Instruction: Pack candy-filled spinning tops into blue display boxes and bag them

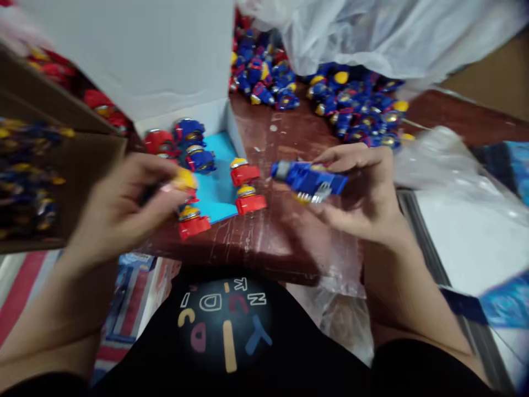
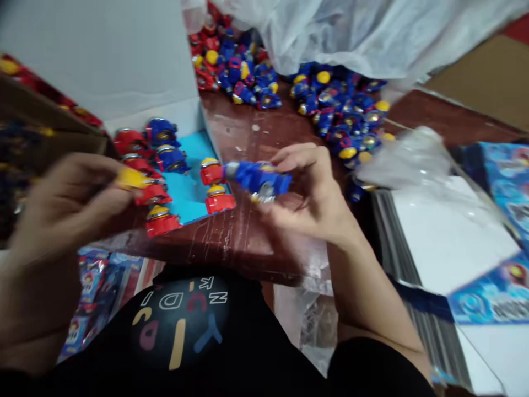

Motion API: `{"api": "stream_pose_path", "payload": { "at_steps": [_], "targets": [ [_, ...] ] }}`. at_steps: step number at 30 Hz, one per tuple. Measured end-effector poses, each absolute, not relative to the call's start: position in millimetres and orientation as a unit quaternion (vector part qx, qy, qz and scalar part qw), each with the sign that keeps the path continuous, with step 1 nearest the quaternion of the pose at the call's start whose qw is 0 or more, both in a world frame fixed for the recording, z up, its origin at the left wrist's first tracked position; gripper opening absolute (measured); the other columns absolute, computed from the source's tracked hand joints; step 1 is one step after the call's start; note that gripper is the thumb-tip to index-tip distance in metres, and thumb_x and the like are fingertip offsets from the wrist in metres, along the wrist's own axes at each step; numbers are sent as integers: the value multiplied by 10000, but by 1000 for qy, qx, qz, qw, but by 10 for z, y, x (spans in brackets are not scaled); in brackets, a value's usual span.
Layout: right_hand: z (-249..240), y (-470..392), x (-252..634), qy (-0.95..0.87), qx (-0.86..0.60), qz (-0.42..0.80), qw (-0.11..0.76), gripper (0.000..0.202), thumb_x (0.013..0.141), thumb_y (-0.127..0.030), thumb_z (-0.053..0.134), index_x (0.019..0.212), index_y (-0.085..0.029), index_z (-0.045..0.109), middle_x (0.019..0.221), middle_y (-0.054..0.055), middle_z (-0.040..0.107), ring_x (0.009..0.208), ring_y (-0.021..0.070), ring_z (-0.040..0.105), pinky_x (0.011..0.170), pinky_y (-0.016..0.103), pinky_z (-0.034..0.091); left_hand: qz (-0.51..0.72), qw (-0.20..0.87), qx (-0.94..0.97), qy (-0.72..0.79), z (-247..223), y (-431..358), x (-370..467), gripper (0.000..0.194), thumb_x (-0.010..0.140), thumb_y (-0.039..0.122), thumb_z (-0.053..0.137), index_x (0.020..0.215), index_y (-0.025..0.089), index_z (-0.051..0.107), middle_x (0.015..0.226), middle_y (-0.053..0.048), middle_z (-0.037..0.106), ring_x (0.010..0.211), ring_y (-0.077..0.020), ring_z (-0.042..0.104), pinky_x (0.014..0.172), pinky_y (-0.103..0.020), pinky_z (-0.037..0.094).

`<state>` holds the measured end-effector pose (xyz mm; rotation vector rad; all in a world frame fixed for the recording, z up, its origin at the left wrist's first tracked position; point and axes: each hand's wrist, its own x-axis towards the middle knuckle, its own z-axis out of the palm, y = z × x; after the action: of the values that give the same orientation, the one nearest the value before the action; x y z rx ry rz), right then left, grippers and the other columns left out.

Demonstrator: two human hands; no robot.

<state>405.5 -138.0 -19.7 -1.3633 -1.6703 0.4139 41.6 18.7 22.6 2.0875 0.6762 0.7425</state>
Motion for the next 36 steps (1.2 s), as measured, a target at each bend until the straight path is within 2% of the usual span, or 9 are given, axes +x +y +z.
{"api": "stream_pose_path", "payload": {
  "at_steps": [7,13,18,21,24,26,28,32,36],
  "targets": [
    [315,-694,3263,-842,-389,139,347,497,929,-360,788,1370,-326,559,1275,83,656,1221,317,656,981,532,650,239,431,816,303,251,-36,497,347,1013,438,756,1300,244,778,1155,-49,818,982,-209,776,914,-308,636],
    [220,-613,3045,-799,-344,186,457,338,895,-324,815,1178,-315,631,1176,49,693,1067,249,712,921,479,658,264,485,791,262,198,-59,339,326,1046,412,722,1297,211,774,1149,-79,813,987,-215,781,894,-323,644],
    [84,-575,2809,-707,-357,258,553,321,868,-320,854,1109,-272,647,1057,26,711,990,219,726,845,408,666,401,233,867,184,37,-25,335,347,1038,292,723,1376,208,719,1165,-96,778,1032,-218,746,931,-355,630],
    [33,-567,2804,-646,-433,398,486,277,1024,-409,734,1233,-275,613,1017,-1,728,903,188,764,756,349,690,428,86,885,162,-117,67,313,401,1039,231,706,1438,212,667,1194,-95,769,1078,-223,732,957,-369,616],
    [48,-540,2987,-724,-418,345,427,834,922,-619,826,1607,-327,450,1467,78,645,1303,295,705,1029,476,687,393,156,885,193,-162,163,257,366,1045,257,707,1403,187,677,1200,-96,763,1100,-216,728,966,-352,610],
    [76,-511,3153,-804,-393,200,399,1179,818,-578,940,1751,-416,237,1790,45,313,1585,373,456,1233,543,560,358,261,866,233,-132,195,226,308,1051,292,705,1334,169,709,1166,-88,770,1037,-195,738,917,-317,611],
    [99,-491,3287,-855,-376,67,350,1129,902,-404,903,1763,-464,175,1841,-48,199,1628,359,400,1294,525,502,335,341,840,256,-90,189,217,278,1059,334,701,1278,166,733,1114,-74,782,939,-171,739,833,-284,606],
    [161,-527,3384,-864,-384,-49,323,912,1000,-389,800,1759,-349,297,1691,-12,519,1404,309,664,1219,427,579,341,371,823,261,-46,112,253,303,1087,409,657,1276,189,745,1108,-79,785,895,-169,726,790,-297,599],
    [346,-573,3419,-838,-443,-92,305,876,983,-497,805,1726,-454,344,1324,-2,760,1085,275,783,1017,409,661,323,308,853,272,-72,185,288,428,1121,506,564,1422,228,686,1320,-107,756,1141,-224,733,1005,-381,608]
  ]
}}
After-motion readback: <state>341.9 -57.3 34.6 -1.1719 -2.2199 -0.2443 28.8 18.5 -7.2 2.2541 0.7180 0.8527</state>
